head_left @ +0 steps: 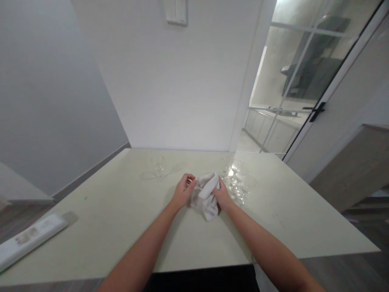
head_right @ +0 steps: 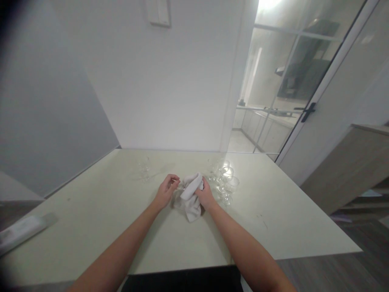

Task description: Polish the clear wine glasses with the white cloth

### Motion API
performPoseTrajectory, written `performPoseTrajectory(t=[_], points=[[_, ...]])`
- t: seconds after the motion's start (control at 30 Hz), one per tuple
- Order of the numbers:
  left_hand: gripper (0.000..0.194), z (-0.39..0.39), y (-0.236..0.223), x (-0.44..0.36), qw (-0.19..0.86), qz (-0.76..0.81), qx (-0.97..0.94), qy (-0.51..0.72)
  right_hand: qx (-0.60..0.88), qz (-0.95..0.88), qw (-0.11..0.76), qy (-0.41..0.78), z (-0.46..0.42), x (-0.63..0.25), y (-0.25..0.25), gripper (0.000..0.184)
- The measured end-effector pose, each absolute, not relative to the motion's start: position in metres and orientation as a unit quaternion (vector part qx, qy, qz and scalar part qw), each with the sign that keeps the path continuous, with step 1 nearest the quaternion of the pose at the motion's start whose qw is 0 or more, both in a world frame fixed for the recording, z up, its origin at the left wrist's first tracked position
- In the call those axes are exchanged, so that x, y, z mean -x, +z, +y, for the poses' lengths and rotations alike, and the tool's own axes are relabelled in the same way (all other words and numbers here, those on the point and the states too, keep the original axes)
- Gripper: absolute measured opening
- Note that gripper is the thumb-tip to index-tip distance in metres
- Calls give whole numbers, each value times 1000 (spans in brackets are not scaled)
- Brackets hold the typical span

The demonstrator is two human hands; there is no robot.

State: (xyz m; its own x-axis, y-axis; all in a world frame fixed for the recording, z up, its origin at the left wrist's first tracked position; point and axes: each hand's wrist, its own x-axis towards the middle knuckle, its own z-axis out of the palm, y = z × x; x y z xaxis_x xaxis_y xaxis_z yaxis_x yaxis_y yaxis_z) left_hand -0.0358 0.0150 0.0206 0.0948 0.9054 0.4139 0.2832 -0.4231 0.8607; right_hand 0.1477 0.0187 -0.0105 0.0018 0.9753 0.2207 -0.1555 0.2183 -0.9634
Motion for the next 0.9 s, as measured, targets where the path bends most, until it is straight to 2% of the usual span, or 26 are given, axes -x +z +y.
performPoseTrajectory(t=[0.1,0.2,0.33,0.67,0.8,0.9], points=[[28,4,26,36,199,381,-760,487,424,-436,591,530,21,-147,-14,36],[21,0,26,36,178,372,-793,449,472,-397,595,515,25,-149,-19,39],[24,4,23,37,178,425,-763,453,495,-385,601,496,27,-153,-22,37],[30,15,19,39,248,458,-684,511,468,-378,599,528,27,-147,-16,32],[34,23,16,42,343,439,-633,538,415,-498,525,552,23,-151,-12,26],[38,22,15,42,394,407,-653,503,339,-640,459,515,19,-154,-8,14]])
